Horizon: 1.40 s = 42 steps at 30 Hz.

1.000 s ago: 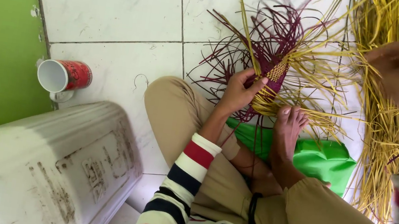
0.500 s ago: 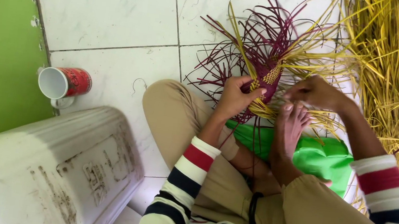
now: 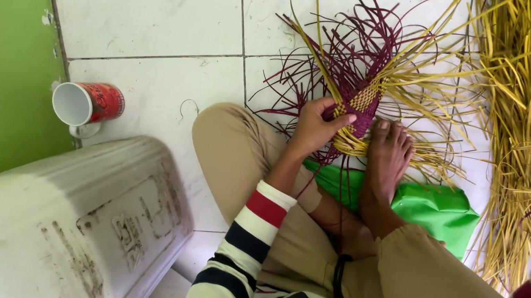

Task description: Weaving colored straw strands together by hand to create a braided structure

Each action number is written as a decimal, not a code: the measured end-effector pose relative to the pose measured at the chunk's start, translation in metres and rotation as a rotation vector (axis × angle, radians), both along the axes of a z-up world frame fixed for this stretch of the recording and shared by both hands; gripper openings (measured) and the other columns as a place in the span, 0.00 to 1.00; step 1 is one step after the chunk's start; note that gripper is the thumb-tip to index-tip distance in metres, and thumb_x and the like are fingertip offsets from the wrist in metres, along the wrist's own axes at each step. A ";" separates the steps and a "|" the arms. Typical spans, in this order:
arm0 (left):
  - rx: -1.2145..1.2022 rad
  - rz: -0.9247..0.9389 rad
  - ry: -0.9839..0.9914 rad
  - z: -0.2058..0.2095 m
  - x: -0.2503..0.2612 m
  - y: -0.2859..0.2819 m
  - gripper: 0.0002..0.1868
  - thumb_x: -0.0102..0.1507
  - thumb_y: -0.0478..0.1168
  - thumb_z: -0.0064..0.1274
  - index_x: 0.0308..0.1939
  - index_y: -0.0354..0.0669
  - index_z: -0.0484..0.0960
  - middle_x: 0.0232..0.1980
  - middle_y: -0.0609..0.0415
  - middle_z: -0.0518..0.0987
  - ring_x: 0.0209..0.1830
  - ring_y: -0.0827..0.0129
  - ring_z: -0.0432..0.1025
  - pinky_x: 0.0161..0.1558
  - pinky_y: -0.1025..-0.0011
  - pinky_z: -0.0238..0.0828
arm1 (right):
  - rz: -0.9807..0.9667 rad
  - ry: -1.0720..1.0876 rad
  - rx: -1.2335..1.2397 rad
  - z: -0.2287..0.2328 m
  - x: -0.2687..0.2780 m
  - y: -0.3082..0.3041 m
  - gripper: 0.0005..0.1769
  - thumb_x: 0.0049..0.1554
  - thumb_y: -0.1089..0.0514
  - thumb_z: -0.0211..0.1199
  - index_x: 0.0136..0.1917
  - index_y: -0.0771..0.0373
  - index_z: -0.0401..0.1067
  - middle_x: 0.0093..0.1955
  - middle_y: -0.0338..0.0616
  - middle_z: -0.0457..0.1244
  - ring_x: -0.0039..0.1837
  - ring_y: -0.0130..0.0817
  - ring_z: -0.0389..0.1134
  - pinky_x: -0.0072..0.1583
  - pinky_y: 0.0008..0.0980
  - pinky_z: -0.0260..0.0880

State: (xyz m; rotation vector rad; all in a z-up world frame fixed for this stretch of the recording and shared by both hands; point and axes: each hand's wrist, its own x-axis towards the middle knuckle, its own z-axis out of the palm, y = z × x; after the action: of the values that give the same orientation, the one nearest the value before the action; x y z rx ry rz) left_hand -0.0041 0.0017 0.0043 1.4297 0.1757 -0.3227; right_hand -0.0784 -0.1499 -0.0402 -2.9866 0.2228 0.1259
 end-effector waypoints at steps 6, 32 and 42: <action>0.026 -0.044 -0.043 0.008 0.012 0.013 0.08 0.52 0.35 0.64 0.28 0.35 0.80 0.23 0.52 0.77 0.25 0.75 0.68 0.25 0.76 0.66 | 0.009 0.014 -0.301 -0.013 -0.012 -0.012 0.16 0.64 0.64 0.41 0.61 0.67 0.66 0.60 0.52 0.59 0.61 0.53 0.60 0.60 0.52 0.60; 0.094 -0.221 0.370 -0.028 0.013 0.027 0.20 0.55 0.38 0.60 0.52 0.41 0.79 0.54 0.52 0.81 0.53 0.65 0.75 0.57 0.65 0.71 | 1.057 -0.010 -0.121 0.078 0.195 -0.030 0.07 0.56 0.53 0.61 0.48 0.54 0.70 0.42 0.36 0.63 0.44 0.38 0.70 0.33 0.37 0.72; 0.075 -0.205 0.369 -0.035 0.011 0.028 0.19 0.55 0.37 0.60 0.51 0.41 0.80 0.54 0.53 0.81 0.52 0.67 0.75 0.58 0.67 0.69 | 1.015 -0.173 -0.190 0.090 0.212 -0.037 0.07 0.54 0.49 0.61 0.47 0.43 0.72 0.51 0.26 0.66 0.55 0.35 0.68 0.48 0.36 0.67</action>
State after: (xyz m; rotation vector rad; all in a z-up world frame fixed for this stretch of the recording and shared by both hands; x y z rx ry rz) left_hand 0.0070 0.0301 -0.0304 1.4559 0.3448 -0.7556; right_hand 0.1340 -0.1869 0.0499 -2.9265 -1.3548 -0.0563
